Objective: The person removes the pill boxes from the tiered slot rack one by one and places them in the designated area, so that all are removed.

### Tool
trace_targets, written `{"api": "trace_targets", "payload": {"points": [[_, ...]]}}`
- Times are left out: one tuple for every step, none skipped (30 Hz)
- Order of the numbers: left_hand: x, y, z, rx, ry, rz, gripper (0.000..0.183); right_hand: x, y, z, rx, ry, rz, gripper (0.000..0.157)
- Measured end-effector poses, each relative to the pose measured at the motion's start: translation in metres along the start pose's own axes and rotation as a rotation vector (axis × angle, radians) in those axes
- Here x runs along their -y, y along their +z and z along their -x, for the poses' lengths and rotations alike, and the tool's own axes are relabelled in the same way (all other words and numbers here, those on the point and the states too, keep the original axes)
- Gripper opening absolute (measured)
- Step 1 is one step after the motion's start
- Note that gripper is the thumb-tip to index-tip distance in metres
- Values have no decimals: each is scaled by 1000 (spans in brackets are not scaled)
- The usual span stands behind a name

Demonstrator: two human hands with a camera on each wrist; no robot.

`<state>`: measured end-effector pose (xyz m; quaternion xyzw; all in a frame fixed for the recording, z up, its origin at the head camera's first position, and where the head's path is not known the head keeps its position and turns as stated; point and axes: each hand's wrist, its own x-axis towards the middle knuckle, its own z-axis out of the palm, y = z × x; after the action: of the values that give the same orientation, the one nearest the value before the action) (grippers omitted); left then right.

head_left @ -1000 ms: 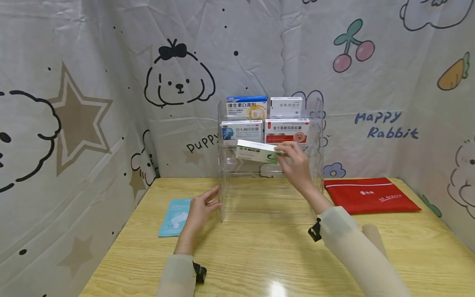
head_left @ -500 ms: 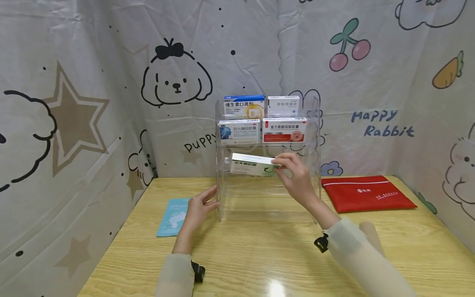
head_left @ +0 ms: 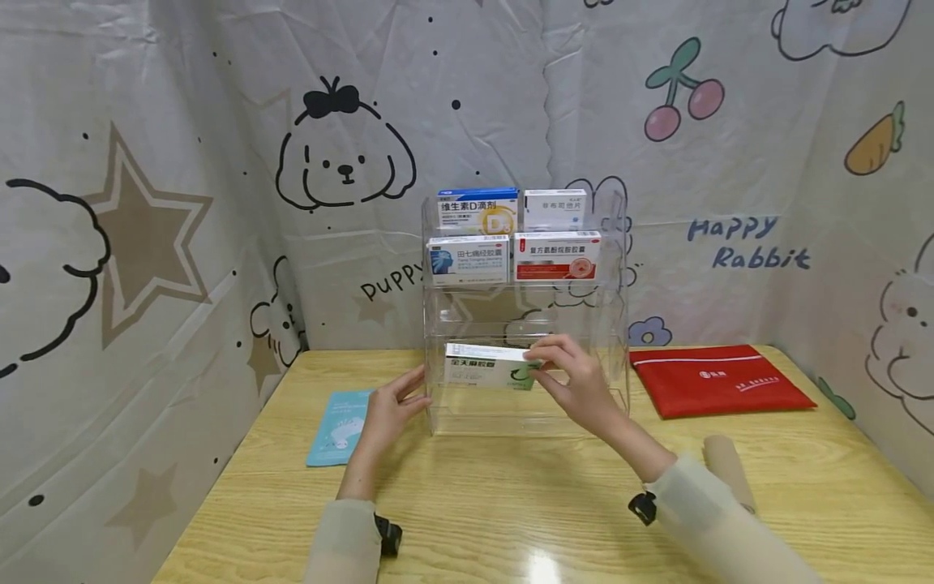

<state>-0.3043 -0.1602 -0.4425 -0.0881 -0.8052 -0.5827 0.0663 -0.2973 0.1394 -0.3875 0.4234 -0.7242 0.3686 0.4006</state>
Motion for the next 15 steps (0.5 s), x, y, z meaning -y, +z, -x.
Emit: {"api": "trace_targets", "payload": {"points": [[0, 0, 0, 0, -1, -2, 59, 1, 1, 2, 9, 5, -22, 39], [0, 0, 0, 1, 5, -7, 59, 2, 1, 4, 19, 8, -37, 39], [0, 0, 1, 2, 2, -9, 59, 3, 2, 6, 31, 14, -54, 38], [0, 0, 1, 4, -2, -9, 59, 5, 2, 8, 43, 19, -63, 38], [0, 0, 1, 5, -6, -8, 59, 6, 2, 10, 56, 27, -73, 37], [-1, 0, 1, 8, -4, -6, 59, 8, 2, 11, 70, 37, -79, 37], [-1, 0, 0, 11, 2, -4, 59, 10, 2, 13, 84, 49, -85, 36], [-1, 0, 0, 13, 4, -5, 59, 11, 2, 15, 101, 62, -95, 36], [-1, 0, 0, 14, -2, -3, 59, 13, 2, 16, 121, 79, -110, 35], [-1, 0, 0, 14, 0, -3, 59, 14, 2, 18, 141, 94, -124, 34], [-1, 0, 0, 14, -4, -2, 59, 15, 2, 20, 161, 108, -138, 33], [-1, 0, 0, 14, -7, -4, 59, 16, 3, 22, 181, 118, -148, 32], [-1, 0, 0, 13, -10, -8, 59, 16, 4, 25, 202, 128, -157, 31], [-1, 0, 0, 10, -15, -11, 59, 16, 5, 26, 221, 138, -162, 30], [-1, 0, 0, 8, -16, -14, 59, 17, 5, 28, 239, 150, -166, 29]]}}
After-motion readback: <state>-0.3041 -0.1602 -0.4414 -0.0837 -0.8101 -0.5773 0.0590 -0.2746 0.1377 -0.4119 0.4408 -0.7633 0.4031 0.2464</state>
